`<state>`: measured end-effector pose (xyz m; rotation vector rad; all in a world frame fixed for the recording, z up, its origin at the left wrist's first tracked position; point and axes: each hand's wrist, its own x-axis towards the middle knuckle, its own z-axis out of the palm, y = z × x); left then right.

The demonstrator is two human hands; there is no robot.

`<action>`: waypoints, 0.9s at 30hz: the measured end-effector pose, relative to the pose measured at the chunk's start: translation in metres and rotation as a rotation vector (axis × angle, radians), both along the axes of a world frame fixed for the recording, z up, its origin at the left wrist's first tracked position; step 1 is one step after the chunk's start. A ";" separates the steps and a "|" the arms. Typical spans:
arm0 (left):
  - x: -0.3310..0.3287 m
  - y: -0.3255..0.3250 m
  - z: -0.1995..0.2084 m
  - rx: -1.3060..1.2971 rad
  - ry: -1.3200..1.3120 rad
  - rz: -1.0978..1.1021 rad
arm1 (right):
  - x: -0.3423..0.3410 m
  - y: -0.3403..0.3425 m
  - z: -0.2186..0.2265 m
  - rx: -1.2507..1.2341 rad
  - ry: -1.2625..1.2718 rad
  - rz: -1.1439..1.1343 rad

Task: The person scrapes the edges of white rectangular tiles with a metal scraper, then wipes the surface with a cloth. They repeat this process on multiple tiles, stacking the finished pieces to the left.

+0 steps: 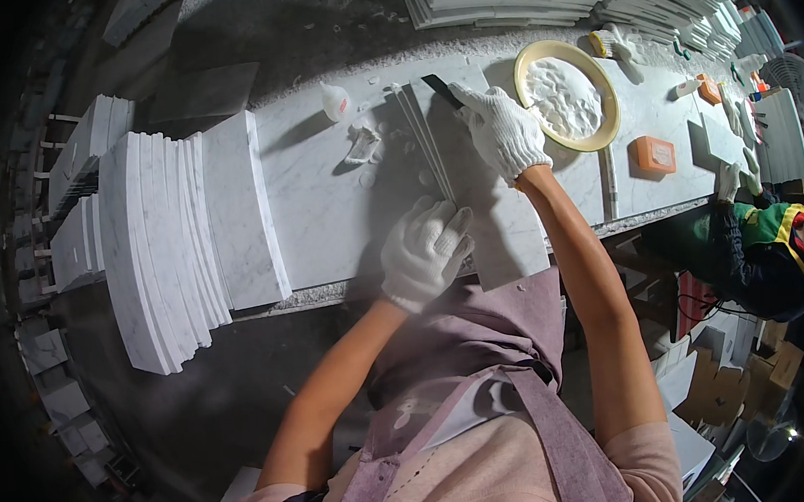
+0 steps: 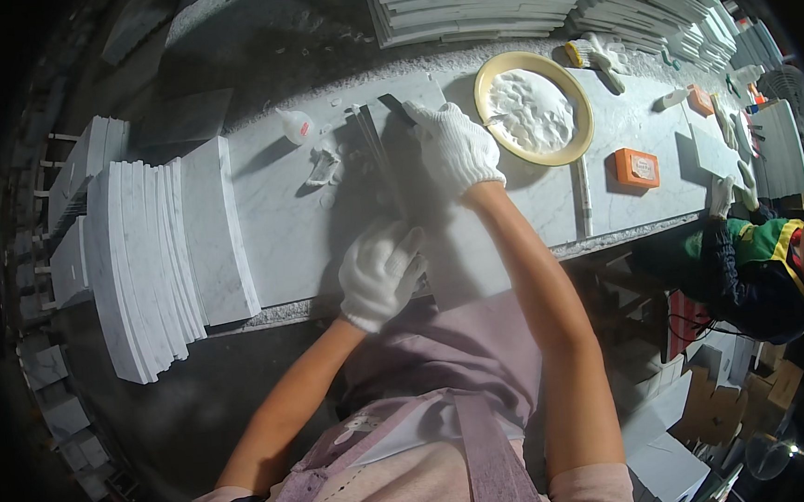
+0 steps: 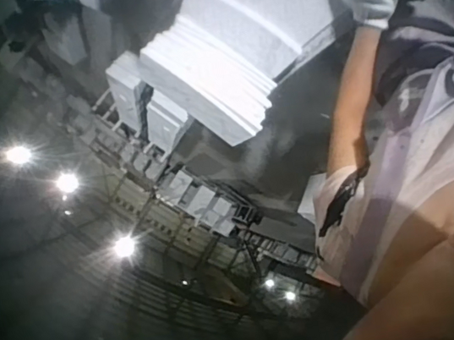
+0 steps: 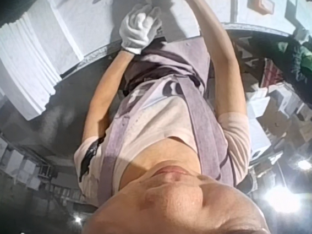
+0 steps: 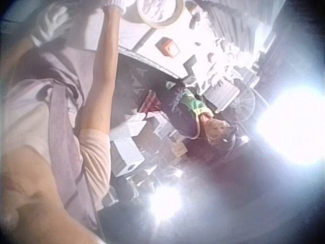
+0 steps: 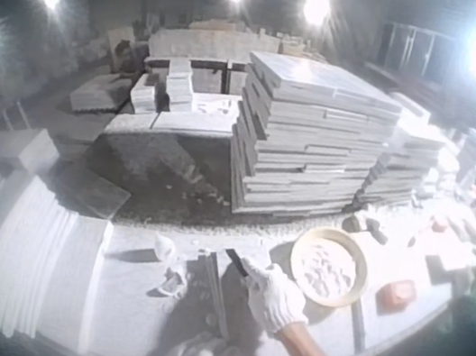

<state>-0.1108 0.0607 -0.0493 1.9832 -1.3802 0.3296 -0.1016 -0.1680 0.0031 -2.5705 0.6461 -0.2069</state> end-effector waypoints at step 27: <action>-0.005 0.002 -0.013 0.027 -0.010 0.070 | 0.000 -0.005 0.005 0.004 0.037 0.120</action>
